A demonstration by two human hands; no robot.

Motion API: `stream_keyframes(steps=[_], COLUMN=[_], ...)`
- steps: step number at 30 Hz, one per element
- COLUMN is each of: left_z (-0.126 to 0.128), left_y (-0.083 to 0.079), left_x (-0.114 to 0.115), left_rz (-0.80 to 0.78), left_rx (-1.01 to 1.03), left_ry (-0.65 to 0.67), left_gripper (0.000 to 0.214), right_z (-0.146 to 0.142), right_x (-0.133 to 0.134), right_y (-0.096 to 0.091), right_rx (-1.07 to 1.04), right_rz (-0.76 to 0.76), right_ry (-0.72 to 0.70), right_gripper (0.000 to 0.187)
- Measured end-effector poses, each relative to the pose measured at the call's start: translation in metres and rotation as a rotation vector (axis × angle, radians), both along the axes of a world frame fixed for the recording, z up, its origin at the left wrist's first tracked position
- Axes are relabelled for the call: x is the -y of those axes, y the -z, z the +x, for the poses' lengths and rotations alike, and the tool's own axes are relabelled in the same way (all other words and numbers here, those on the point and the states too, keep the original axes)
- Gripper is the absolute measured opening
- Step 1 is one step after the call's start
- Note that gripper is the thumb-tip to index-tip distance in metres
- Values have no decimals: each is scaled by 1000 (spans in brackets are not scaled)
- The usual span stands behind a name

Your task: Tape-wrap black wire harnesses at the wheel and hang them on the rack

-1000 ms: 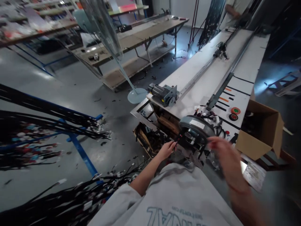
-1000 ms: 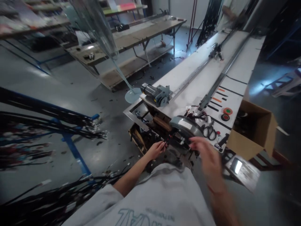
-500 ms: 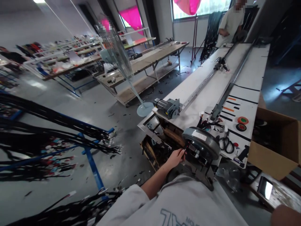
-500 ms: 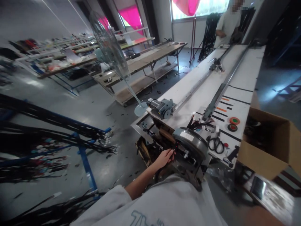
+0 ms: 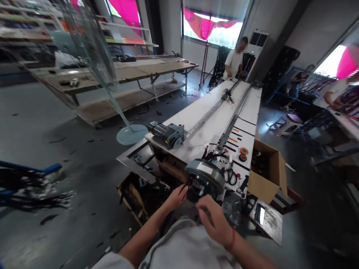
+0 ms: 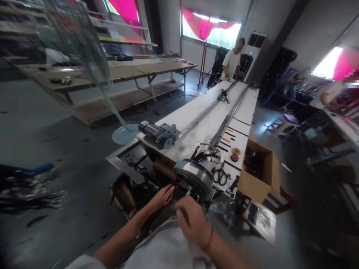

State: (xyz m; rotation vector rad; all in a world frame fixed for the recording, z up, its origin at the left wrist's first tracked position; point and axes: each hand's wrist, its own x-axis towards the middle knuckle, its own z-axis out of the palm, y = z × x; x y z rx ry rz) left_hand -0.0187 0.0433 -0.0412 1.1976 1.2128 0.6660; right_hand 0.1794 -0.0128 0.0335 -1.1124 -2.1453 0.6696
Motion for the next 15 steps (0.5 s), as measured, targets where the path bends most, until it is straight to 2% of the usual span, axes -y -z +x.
stream_keyframes(steps=[3, 7, 9, 11, 15], left_z=[-2, -1, -1, -1, -2], left_y=[-4, -5, -5, -7, -16], left_x=[-1, 1, 2, 4, 8], left_rz=[17, -25, -51, -63, -32], left_rx=[-32, -62, -53, -35, 8], left_ry=[-20, -68, -82, -79, -62], left_gripper=[63, 64, 64, 61, 52], right_z=[-18, -30, -30, -27, -19], right_x=[-11, -31, -37, -40, -51], right_y=[32, 68, 73, 70, 61], right_rx=[171, 430, 437, 404, 331], right_rz=[12, -69, -100, -137, -260], right_ry=[125, 316, 328, 338, 362], right_gripper=[43, 51, 49, 43, 19])
